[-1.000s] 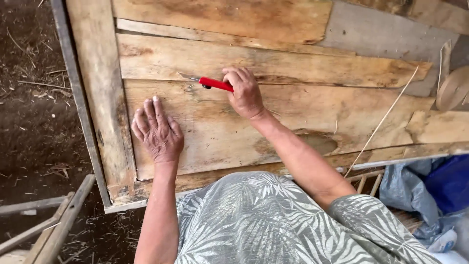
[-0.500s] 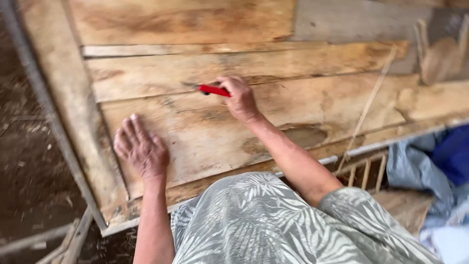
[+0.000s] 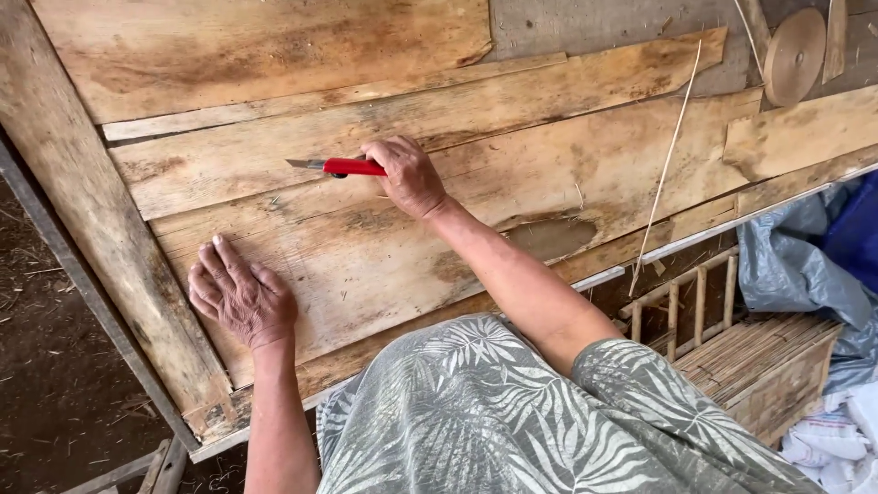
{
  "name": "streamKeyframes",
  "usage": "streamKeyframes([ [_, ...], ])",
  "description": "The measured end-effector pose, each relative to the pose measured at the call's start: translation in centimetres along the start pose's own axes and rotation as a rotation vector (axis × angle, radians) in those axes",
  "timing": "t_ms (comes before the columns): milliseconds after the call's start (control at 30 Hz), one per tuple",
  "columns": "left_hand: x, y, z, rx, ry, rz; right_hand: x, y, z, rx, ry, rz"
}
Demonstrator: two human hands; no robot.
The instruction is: Cutting and fitting thin wood strips onto a wooden panel using a utility knife.
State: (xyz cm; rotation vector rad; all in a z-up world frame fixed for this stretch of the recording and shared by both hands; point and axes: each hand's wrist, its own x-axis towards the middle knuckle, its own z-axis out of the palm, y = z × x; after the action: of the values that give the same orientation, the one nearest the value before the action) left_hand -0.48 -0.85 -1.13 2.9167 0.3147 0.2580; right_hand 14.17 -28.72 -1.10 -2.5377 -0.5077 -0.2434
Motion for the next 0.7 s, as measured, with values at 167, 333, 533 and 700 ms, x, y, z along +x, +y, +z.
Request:
streamKeyframes([
  [167, 0.2, 0.1, -1.4, 0.021, -0.034, -0.019, 1.2, -0.5, -1.3, 0.197, -0.033, 0.069],
  [333, 0.3, 0.5, -0.9, 0.003, -0.103, -0.111, 2.0, 0.3, -1.4, 0.227, -0.046, 0.002],
  [533, 0.1, 0.3, -0.2, -0.008, -0.061, -0.144, 3.0, 0.7, -1.7, 0.217, -0.138, -0.087],
  [700, -0.3, -0.1, 1.0, -0.015, 0.028, -0.102, 4.3, -0.7, -0.3, 0.072, -0.187, -0.200],
])
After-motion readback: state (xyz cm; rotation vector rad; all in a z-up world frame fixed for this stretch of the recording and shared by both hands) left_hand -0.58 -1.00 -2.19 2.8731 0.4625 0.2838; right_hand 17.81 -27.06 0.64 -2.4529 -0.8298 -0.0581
